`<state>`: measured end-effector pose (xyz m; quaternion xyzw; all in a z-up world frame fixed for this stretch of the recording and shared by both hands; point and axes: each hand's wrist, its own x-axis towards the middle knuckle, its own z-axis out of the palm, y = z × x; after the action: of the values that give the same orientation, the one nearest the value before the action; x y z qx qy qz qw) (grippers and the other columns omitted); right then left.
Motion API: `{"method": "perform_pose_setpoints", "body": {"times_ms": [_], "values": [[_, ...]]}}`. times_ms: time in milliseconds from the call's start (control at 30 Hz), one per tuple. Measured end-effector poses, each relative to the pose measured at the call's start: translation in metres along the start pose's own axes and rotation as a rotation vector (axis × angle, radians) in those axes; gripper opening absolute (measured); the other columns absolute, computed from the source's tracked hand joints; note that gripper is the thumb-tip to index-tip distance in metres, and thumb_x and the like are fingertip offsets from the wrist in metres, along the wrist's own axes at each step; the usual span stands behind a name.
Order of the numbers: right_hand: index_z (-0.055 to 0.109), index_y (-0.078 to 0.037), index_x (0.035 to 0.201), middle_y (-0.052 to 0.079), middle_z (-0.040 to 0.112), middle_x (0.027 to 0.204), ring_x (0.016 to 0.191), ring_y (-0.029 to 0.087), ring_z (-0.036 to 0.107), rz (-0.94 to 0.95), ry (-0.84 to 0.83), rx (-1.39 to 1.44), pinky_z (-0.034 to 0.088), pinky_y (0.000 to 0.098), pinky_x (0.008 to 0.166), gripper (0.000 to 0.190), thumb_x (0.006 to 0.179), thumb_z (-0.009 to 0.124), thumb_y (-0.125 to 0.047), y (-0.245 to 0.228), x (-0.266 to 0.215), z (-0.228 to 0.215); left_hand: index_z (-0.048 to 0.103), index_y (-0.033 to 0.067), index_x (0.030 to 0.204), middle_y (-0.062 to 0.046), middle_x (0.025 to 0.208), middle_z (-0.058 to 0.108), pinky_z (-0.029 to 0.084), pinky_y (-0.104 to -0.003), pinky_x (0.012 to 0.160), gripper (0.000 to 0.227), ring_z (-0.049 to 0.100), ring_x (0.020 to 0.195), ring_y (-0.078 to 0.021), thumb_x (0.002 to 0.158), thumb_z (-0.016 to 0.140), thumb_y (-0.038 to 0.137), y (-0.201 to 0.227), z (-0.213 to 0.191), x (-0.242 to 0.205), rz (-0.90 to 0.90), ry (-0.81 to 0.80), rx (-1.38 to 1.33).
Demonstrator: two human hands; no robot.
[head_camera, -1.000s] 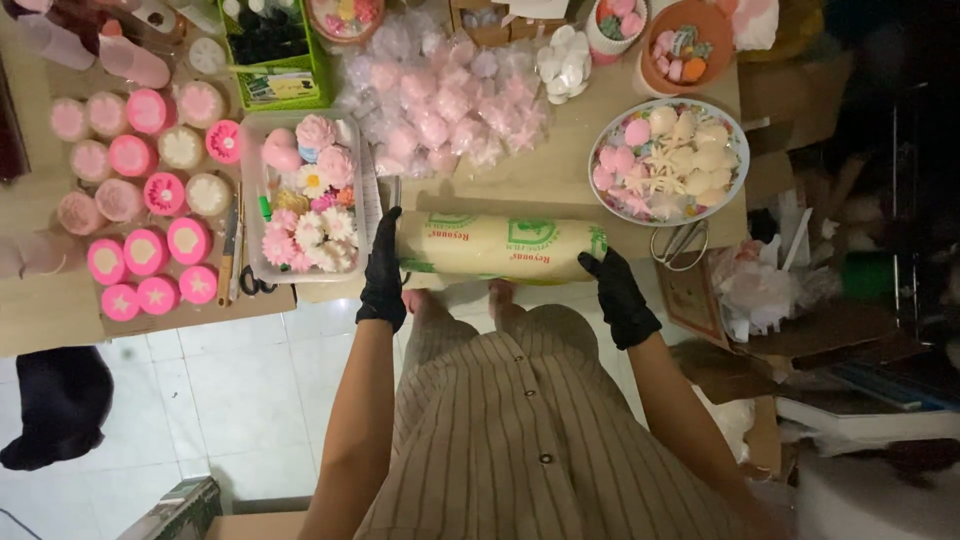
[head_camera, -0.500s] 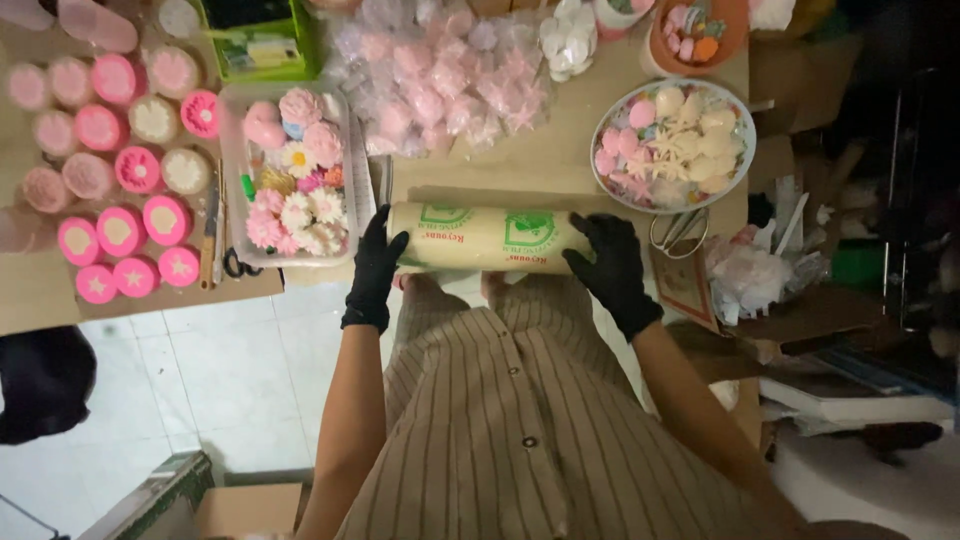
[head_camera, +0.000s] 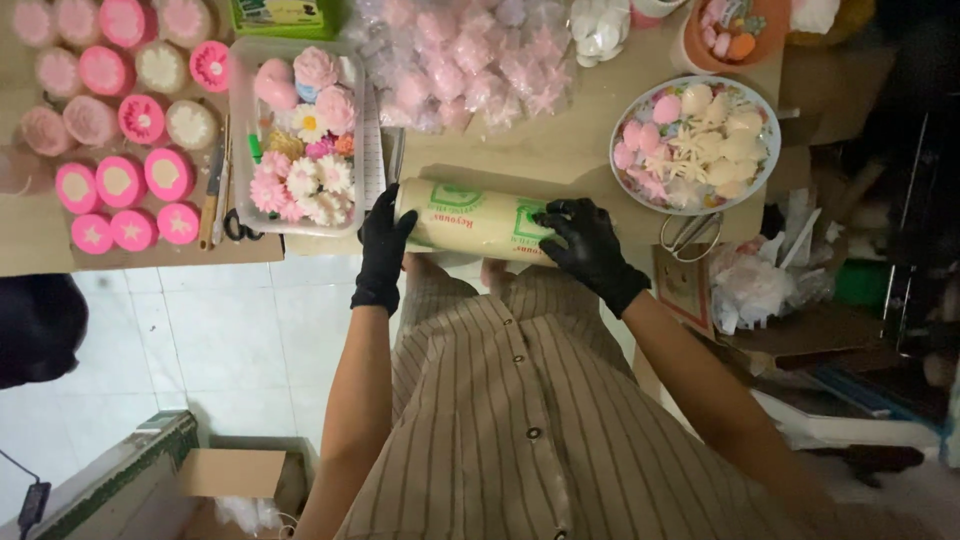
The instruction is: The person is wrapping small star-shaped items in plastic wrap using scissors.
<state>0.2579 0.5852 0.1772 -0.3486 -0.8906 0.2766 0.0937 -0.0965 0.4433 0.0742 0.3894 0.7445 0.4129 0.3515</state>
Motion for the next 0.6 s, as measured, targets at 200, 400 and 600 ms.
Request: {"method": "perform_pose_setpoints", "body": {"times_ms": [200,400,600], "values": [[0.070,-0.015,0.123,0.009,0.068,0.121,0.115,0.032,0.058,-0.234,-0.055,-0.057,0.045,0.0485,0.092,0.041,0.085,0.076,-0.029,-0.010,0.048,-0.004,0.052,0.0002,0.147,-0.017,0.146,0.060,0.042,-0.037,0.114,0.061,0.055,0.136,-0.0255,0.092,0.075,0.013,0.011,0.018,0.020,-0.026,0.080,-0.284],[0.069,-0.007,0.107,0.012,0.066,0.098,0.098,0.032,0.061,-0.441,-0.135,-0.212,0.049,0.0480,0.079,0.033,0.079,0.072,-0.024,-0.029,0.086,0.000,0.059,-0.0004,0.141,-0.018,0.139,0.066,0.044,-0.037,0.112,0.056,0.060,0.131,-0.0271,0.091,0.078,0.018,-0.006,0.031,0.051,-0.052,0.153,-0.134],[0.064,-0.006,0.076,0.015,0.061,0.072,0.070,0.031,0.062,-0.570,-0.116,-0.636,0.050,0.0430,0.059,0.009,0.073,0.066,-0.014,-0.035,0.103,0.024,0.062,-0.0001,0.135,-0.018,0.132,0.069,0.049,-0.038,0.104,0.057,0.064,0.123,-0.0288,0.087,0.079,0.025,-0.012,0.042,0.067,-0.101,0.191,-0.127]]}}
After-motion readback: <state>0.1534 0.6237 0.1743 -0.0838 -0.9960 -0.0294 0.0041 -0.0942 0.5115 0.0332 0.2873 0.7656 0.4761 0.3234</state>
